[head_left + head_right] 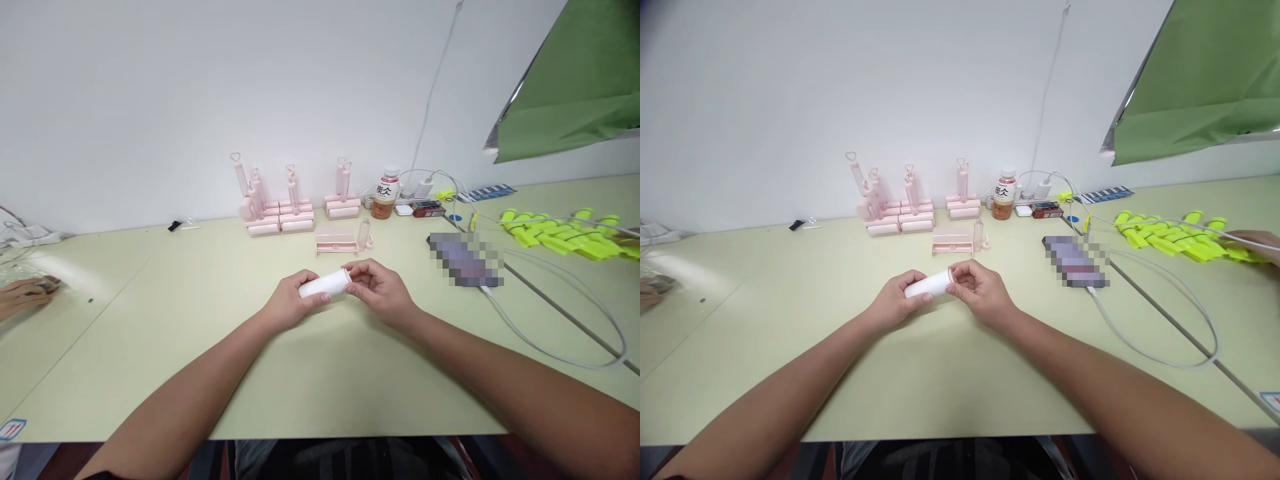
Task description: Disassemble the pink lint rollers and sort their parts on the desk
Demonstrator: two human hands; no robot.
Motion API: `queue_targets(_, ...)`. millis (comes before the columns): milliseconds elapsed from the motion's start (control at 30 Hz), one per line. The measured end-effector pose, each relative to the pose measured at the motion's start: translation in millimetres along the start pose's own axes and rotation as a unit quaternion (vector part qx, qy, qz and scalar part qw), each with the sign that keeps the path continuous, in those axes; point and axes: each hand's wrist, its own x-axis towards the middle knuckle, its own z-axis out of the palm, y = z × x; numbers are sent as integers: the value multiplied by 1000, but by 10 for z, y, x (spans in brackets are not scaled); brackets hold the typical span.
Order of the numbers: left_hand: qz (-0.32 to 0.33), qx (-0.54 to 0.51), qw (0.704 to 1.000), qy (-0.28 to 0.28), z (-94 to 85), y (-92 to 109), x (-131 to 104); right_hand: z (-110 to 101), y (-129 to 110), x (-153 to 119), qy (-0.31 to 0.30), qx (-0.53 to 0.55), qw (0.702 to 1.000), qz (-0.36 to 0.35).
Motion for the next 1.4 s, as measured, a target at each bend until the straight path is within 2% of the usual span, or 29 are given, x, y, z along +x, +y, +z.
queue_targets(100,-1,71,997,-11,12,26,-24,-8,1,-3,-9,-26,1000,-7)
queue_targets(267,10,85,996,-12,49,35,-32,-23,16,-2,-2,-81,996,-43)
queue_targets(367,11,82,997,-4,54,28,-19,-15,-1,-19,34,-109,990,-77)
queue_targets(433,9,83,996,1,51,21,-12,1,-30,-42,76,-130,985,-83)
queue_targets(467,10,84,996,6,49,16,-11,11,-50,-55,78,-142,983,-84)
queue_targets(500,13,84,996,12,46,11,-13,21,-71,-67,57,-154,983,-84)
queue_targets(600,34,90,995,32,35,-3,-31,49,-134,-91,-82,-177,978,-73)
queue_targets(667,51,89,994,26,27,-4,-53,59,-161,-93,-133,-184,973,-51)
queue_targets(767,77,84,993,-31,17,11,-87,54,-160,-74,-160,-188,969,-24)
queue_targets(867,83,104,987,-90,5,36,-102,11,-107,-23,-198,-196,960,-26)
queue_targets(900,74,111,986,-97,-1,45,-102,-15,-82,3,-196,-208,958,-29)
queue_targets(967,44,123,987,-89,-11,61,-96,-84,-26,67,-153,-264,952,-14)
queue_targets(1033,18,136,989,-62,-18,73,-88,-161,28,141,-93,-352,931,28)
queue_targets(1100,1,139,989,-40,-19,78,-81,-223,71,214,-65,-432,897,76)
queue_targets(1200,-4,128,991,-26,-13,77,-73,-250,111,301,-70,-495,859,114)
queue_targets(1400,-6,105,994,-25,15,59,-65,-197,162,396,-75,-554,819,128)
